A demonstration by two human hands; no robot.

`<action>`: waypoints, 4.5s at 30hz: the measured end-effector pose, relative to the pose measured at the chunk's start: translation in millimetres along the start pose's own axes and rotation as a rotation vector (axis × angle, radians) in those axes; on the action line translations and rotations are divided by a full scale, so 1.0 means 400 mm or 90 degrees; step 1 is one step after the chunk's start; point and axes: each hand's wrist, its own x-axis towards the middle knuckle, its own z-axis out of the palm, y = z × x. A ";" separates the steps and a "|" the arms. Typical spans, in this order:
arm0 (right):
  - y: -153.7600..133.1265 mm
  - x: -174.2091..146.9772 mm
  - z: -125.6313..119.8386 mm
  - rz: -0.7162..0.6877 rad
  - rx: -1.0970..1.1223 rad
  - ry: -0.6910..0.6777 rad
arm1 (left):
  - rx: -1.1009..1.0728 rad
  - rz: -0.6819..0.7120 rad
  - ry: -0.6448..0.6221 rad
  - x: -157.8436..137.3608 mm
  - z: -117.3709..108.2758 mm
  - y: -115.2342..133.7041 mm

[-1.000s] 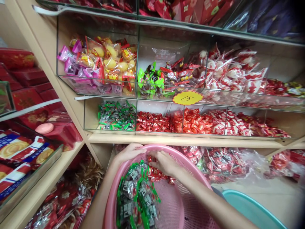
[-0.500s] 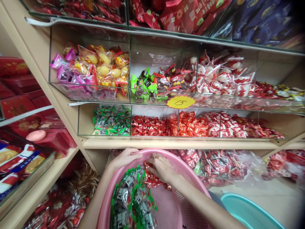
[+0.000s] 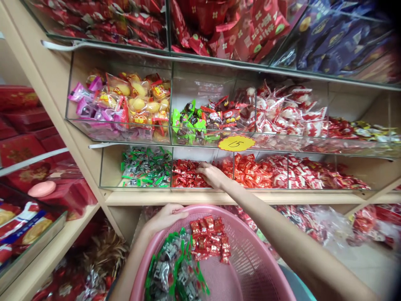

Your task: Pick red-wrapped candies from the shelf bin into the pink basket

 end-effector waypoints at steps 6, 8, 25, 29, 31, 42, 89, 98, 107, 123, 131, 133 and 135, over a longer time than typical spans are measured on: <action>0.009 0.044 0.023 -0.028 -0.109 -0.065 | 0.007 0.002 0.008 0.005 0.001 -0.011; 0.007 0.047 0.023 -0.030 -0.119 -0.066 | 0.006 0.004 0.009 0.006 0.001 -0.014; -0.005 -0.025 -0.064 -0.023 0.043 0.102 | 0.011 -0.028 -0.002 0.000 0.000 0.008; -0.069 -0.127 -0.068 0.048 0.207 0.250 | 0.018 -0.029 0.004 0.003 0.002 0.007; -0.107 -0.186 -0.054 0.091 0.249 0.285 | 0.020 -0.014 0.011 0.006 0.003 0.003; -0.167 -0.321 0.037 0.264 0.248 0.322 | -0.023 -0.036 -0.008 0.007 0.013 0.021; -0.291 -0.241 0.155 0.205 -0.097 -0.020 | 0.027 0.027 -0.002 0.011 0.005 -0.001; -0.282 -0.246 0.175 0.198 -0.105 0.008 | 0.049 0.028 -0.005 0.008 0.005 0.013; -0.275 -0.248 0.175 0.204 -0.099 0.021 | 0.032 0.007 -0.003 0.007 0.004 0.014; -0.109 -0.080 -0.059 0.218 -0.196 0.112 | 0.008 0.012 0.005 0.015 0.004 -0.011; 0.003 0.048 0.010 0.249 -0.228 -0.018 | -0.003 -0.003 0.018 0.005 0.005 -0.001; 0.007 0.055 0.025 0.254 -0.224 -0.023 | -0.006 -0.002 0.017 0.006 0.006 -0.002; 0.011 0.058 0.029 0.257 -0.217 -0.023 | -0.010 0.001 0.009 0.008 0.005 -0.005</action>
